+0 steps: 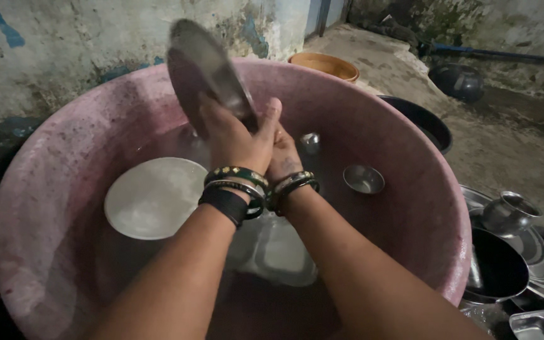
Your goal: The person washes dishes by hand in a large pink basin filled with water. They scrub a steel bowl, dip it into a red-and-white rinse basin, then scrub steel plates and a white ceramic plate one at a time, rubbing each surface with their hands and rinsing.
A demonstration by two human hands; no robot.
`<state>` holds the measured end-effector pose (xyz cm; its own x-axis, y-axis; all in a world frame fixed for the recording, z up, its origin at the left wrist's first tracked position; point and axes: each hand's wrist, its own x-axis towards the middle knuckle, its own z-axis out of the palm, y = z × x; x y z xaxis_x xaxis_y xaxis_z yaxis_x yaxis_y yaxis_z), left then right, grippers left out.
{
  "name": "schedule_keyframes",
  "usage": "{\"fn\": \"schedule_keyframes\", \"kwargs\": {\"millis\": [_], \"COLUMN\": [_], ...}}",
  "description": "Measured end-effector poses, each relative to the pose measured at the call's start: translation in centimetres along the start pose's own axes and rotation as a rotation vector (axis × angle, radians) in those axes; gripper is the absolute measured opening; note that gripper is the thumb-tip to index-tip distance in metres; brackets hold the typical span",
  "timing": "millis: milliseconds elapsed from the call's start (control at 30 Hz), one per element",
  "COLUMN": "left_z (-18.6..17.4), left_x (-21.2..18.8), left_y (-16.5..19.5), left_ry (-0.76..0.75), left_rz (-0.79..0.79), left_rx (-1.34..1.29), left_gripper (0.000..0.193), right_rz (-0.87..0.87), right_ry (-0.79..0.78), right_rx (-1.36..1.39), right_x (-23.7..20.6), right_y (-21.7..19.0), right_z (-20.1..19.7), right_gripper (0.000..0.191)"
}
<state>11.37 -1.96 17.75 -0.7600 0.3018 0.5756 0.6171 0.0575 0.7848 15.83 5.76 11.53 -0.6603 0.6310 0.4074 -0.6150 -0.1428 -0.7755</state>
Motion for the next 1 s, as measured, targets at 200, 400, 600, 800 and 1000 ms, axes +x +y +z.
{"fn": "schedule_keyframes", "kwargs": {"millis": [200,400,600,800,1000], "left_z": [-0.2,2.5,6.4,5.9,3.3], "left_x": [2.8,4.6,3.8,2.8,2.0], "left_y": [-1.8,-6.2,-10.3,-10.1,-6.4], "left_ry": [0.049,0.384,0.321,0.321,0.258], "left_rz": [-0.761,-0.819,-0.784,-0.799,-0.823], "left_rx": [-0.470,-0.435,-0.353,-0.352,-0.288], "left_gripper": [0.054,0.045,0.043,0.042,0.039], "right_rz": [-0.362,0.181,0.696,0.684,0.739], "right_ry": [-0.199,0.475,0.882,1.109,1.215], "right_rx": [-0.658,-0.383,0.007,0.110,-0.006], "right_x": [0.4,0.1,-1.0,-2.5,-2.9], "right_y": [0.9,0.2,1.5,2.0,1.3], "right_z": [-0.2,-2.3,-7.7,-11.8,-11.4], "right_gripper": [0.037,0.060,0.037,0.034,0.031]}}
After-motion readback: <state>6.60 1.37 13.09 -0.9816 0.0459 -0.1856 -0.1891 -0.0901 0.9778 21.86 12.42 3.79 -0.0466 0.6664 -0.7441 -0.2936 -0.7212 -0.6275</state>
